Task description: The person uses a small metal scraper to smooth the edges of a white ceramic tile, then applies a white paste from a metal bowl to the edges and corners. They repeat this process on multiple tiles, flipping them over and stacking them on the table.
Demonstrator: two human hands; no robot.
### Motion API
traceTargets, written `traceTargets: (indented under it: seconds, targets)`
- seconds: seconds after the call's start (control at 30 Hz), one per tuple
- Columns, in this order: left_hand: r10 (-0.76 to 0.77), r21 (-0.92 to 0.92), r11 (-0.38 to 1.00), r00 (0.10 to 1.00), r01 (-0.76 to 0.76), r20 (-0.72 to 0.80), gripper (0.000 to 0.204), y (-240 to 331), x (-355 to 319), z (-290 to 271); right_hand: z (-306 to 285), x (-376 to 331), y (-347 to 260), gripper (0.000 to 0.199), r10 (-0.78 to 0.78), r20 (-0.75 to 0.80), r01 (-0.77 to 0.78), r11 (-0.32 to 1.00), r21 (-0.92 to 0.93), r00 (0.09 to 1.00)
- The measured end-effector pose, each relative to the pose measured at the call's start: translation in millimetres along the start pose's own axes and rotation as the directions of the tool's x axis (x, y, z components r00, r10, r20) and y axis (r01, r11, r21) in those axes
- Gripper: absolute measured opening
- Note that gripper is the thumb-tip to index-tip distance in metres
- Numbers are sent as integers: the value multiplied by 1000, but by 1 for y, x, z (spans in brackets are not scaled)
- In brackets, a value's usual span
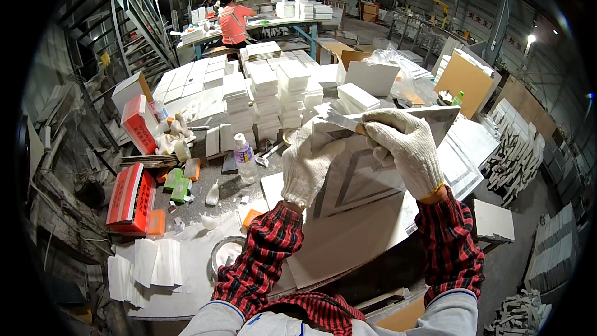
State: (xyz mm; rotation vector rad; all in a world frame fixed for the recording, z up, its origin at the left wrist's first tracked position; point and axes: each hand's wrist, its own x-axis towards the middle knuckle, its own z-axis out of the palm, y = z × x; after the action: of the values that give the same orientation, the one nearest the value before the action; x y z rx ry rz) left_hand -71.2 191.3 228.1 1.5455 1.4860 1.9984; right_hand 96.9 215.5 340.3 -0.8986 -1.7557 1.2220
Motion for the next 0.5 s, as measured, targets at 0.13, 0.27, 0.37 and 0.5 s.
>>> traceTargets:
  seconds: [0.13,0.27,0.37,0.5]
  targets:
    - [-23,-49,998,999,24,22,50,-4,0,3,-1,4,0,22,0,35,2,999,-43,999]
    - [-13,-44,999,1000,13,5,50,-7,1,2,1,8,-1,22,-6,43,9,998,-58,999]
    - [-7,-31,1000,1000,7,3,50,-8,1,2,2,9,-2,23,-23,46,27,995,-92,999]
    - [9,-110,994,1000,-10,-7,48,-5,1,8,-2,8,-5,24,-36,26,39,990,-136,999]
